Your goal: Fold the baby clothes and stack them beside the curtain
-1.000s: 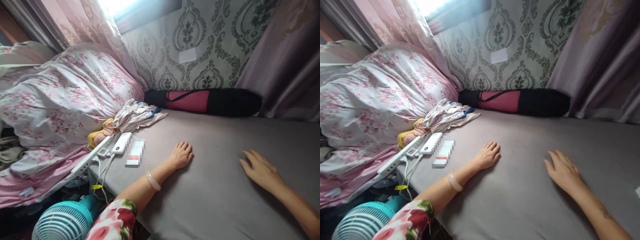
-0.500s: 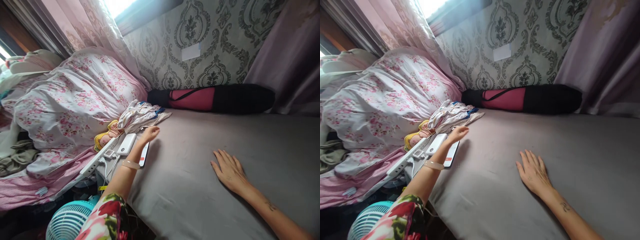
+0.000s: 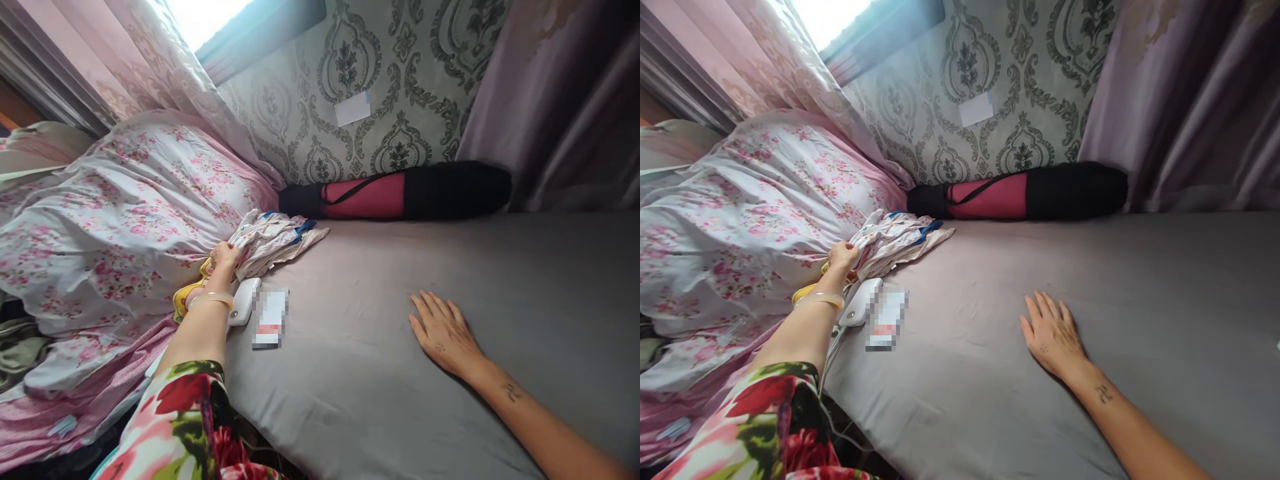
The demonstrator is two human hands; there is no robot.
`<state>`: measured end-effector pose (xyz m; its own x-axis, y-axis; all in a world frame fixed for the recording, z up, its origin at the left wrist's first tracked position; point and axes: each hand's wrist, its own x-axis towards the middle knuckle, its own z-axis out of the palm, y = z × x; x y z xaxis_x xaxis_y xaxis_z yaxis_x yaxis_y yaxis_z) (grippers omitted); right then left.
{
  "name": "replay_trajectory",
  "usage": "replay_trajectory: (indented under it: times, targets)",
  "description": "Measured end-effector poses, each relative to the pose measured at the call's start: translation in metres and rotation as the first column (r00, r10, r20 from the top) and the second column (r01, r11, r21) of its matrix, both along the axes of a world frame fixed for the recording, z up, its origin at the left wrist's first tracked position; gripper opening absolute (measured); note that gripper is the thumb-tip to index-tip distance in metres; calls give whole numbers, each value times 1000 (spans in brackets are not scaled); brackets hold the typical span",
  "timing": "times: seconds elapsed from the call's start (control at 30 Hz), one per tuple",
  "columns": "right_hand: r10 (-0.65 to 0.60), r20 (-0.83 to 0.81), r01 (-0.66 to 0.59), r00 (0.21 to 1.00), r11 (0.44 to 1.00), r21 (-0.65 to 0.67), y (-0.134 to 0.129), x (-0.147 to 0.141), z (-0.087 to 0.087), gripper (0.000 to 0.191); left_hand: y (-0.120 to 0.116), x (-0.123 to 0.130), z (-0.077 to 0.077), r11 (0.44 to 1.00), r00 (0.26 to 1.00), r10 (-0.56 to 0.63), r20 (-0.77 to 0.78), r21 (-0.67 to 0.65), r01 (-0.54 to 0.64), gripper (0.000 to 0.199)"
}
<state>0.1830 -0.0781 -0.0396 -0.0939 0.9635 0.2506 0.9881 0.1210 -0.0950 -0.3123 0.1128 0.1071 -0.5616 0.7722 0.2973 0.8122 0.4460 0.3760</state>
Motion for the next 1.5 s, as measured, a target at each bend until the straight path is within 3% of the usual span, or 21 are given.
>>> replay_trajectory:
  times: [0.23, 0.4, 0.53, 0.7, 0.9, 1.0, 1.07, 1.2, 1.3, 1.5]
  targets:
    - [-13, 16, 13, 1000, 1000, -12, -2, -2, 3, 58, 5, 18, 5, 999, 999, -36, 17, -20, 37, 23]
    - [-6, 26, 6, 1000, 1000, -8, -2, -3, 4, 57, 20, 46, 28, 976, 984, -175, -13, 131, 176, 26]
    - [-4, 11, 4, 1000, 1000, -8, -1, -3, 4, 57, 26, 81, 52, 915, 933, -338, 126, 278, 293, 24]
    - [0, -9, 0, 1000, 1000, -24, -2, -3, 5, 56, 15, 135, 75, 800, 751, -552, 362, 483, 355, 20]
    - [13, -23, -14, 1000, 999, -43, -3, -2, 7, 56, 0, 197, 84, 779, 652, -600, 464, 526, 343, 14]
    - [15, -29, -16, 999, 999, -51, -4, -2, 9, 55, -7, 228, 82, 743, 559, -653, 510, 573, 345, 27]
    - [22, -45, -24, 999, 998, -53, -5, -2, 10, 54, -13, 248, 80, 697, 453, -713, 535, 613, 373, 35]
    - [63, -148, -69, 987, 997, -37, -8, 3, 16, 50, -28, 289, 76, 604, 219, -791, 571, 674, 425, 20]
    - [109, -286, -108, 952, 994, 21, -8, 8, 20, 45, -39, 317, 71, 531, 67, -824, 563, 724, 440, 23]
    - [96, -584, -16, 806, 990, 140, -3, 12, 30, 37, -64, 361, 57, 334, -120, -878, 464, 772, 542, 28]
